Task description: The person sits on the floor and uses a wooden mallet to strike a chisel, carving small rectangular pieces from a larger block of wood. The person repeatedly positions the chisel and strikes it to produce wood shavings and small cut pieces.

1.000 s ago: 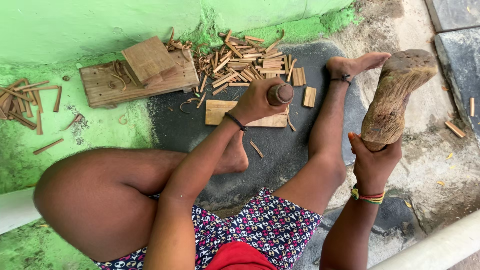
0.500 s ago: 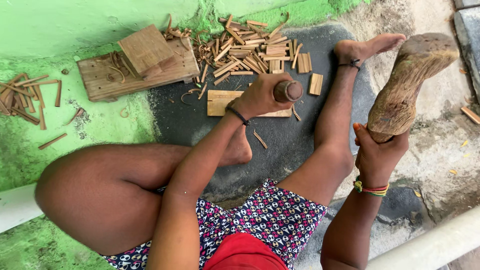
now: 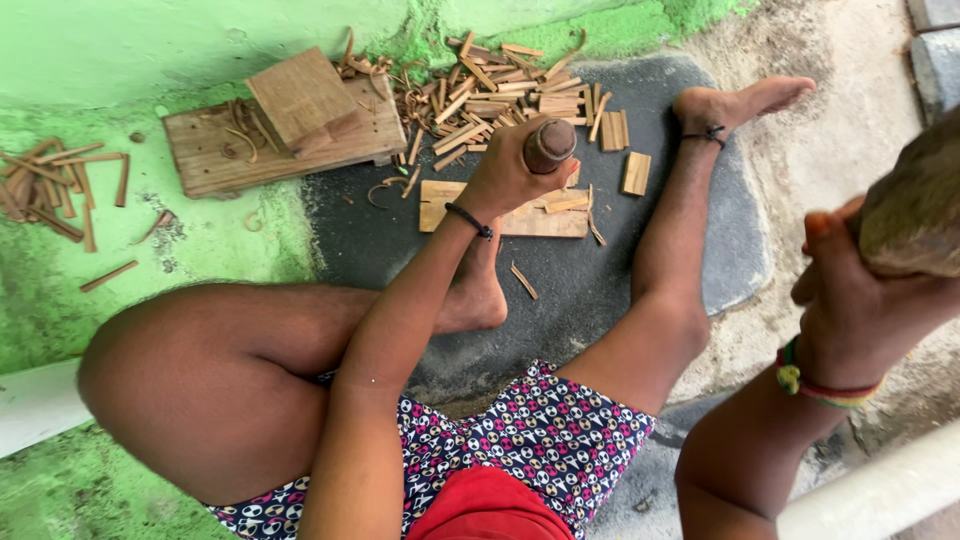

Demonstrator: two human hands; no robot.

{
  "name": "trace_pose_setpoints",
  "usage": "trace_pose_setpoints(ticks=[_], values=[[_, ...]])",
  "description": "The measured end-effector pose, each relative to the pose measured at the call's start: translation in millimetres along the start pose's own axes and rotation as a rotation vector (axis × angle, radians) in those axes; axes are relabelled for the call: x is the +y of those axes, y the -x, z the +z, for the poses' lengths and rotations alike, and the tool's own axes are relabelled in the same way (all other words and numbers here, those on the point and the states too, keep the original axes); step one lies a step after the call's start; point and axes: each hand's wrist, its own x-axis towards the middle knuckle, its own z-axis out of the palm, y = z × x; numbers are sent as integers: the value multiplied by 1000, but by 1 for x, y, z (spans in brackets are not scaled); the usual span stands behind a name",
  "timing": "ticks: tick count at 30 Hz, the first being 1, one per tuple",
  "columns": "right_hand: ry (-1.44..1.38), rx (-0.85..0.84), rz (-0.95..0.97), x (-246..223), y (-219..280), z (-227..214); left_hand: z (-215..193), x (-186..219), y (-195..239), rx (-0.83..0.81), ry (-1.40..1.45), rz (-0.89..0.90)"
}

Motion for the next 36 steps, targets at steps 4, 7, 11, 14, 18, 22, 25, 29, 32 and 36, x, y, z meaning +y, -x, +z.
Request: trace_pose_setpoints(ticks=[4,7,11,14,18,22,25,29,32,36], values=[[490,-202,-547,17,-14,19,1,-10,4,-14,-66,5],[943,-550,-441,8,-8,46,4,-27,7,-24,41,100],[908,-571,-504,-2,-11,56,14,-45,16,0,119,190],[672,-478,-280,10,-4,37,28,-54,33,-49,33,-64],[300,-297,-283,16,-20,29,17,-48,27,48,23,-23],[328,-300,-307,17,-7,20,21,-59,41,33,-18,-102],[363,-313,-190,19,1,15,33,-57,42,-3,-4,-81],[449,-284,-167,26,9,14,20,-48,36,-14,-39,-81],[373,-272,-182,38,14,13,17,-31,28,-6,-60,-29],[235,-252,-52,57,17,1,8,-7,13,-40,5,57]])
